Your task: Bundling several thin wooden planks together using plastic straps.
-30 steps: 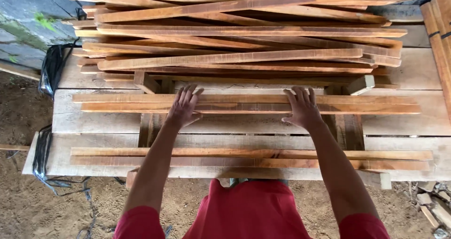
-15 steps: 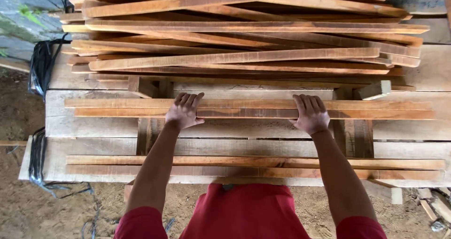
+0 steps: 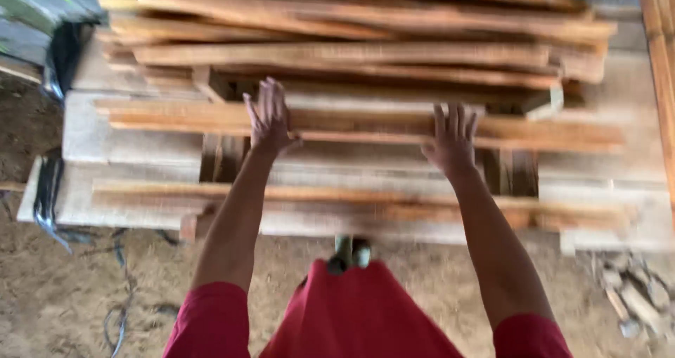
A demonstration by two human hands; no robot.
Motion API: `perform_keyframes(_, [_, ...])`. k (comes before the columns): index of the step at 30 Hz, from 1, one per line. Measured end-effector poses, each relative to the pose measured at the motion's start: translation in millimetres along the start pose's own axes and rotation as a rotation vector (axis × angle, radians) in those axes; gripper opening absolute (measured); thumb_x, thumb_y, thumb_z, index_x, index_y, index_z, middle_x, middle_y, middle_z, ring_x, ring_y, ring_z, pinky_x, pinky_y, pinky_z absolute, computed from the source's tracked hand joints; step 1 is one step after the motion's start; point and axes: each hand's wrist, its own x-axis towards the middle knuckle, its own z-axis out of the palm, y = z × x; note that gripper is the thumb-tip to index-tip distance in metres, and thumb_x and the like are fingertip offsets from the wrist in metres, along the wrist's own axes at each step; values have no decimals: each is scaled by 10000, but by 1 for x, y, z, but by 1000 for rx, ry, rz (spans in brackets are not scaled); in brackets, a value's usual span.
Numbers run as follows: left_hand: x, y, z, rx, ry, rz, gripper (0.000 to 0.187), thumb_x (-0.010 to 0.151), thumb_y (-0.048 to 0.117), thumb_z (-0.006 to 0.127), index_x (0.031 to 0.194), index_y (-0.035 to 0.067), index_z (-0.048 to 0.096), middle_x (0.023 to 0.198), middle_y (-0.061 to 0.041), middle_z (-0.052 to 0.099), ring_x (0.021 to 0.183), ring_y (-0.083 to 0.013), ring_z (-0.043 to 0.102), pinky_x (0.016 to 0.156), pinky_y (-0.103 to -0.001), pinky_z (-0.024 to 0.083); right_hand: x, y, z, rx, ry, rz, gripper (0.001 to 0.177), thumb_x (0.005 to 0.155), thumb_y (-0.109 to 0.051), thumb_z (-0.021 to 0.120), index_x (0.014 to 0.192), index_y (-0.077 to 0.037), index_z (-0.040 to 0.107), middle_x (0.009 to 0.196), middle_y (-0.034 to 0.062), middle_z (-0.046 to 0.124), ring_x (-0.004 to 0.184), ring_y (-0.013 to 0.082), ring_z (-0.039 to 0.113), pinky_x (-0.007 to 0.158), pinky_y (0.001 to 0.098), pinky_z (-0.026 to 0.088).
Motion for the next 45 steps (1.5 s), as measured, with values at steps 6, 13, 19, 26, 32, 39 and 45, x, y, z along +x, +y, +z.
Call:
perform_keyframes(6, [-110,46,44,-37,368,-79,982,720,640,824,1362,-57,568,1483,-346,438,1289,-468,528,1138,-718,310,-87,-53,-5,403,14,20,462,961,-293,708,1216,90,664,1141,317,684,1093,483,681,939,604,532])
perform_keyframes(13, [-167,90,-30,-326,134,-93,338,919,512,567,909,177,606,860,-25,616,921,-239,652,1015,-477,463,-90,-64,-29,243,-721,215,744,991,-770,250,940,-199,726,916,97,778,948,382,762,875,542,560])
perform_keyframes(19, [-149,76,-32,-433,-113,-56,546,859,694,603,777,154,624,774,-85,652,822,-293,704,903,-465,502,-76,-52,4,212,-1037,185,906,922,-874,137,968,-225,766,1090,148,786,1150,379,718,992,523,518])
perform_keyframes(26, [-108,62,-61,-396,-790,-3,903,797,952,366,1013,138,693,1050,-127,763,1108,-325,703,1019,-516,469,-60,-57,-17,298,-1103,290,1077,880,-943,197,1212,-53,704,1273,255,701,1282,427,624,1105,566,435])
perform_keyframes(32, [-115,57,24,-323,-922,64,910,731,983,379,1204,251,641,1165,-87,737,1176,-304,689,996,-530,498,-26,-98,-104,304,-1132,361,1015,882,-878,326,1183,-1,738,1236,269,715,1283,419,632,1131,546,423])
perform_keyframes(39, [-113,59,-42,-453,-835,34,903,708,960,499,1154,192,666,1161,-81,741,1174,-301,672,1038,-522,419,-56,-74,-42,272,-1041,392,931,911,-859,259,752,-132,817,918,228,783,1075,432,724,983,506,514])
perform_keyframes(45, [-102,56,-36,-420,-894,71,987,690,1020,396,1173,193,634,1140,-88,748,1147,-298,698,1006,-515,430,-34,-64,-25,370,-1248,340,993,905,-870,240,1202,-104,797,1315,172,735,1374,422,555,1204,568,360])
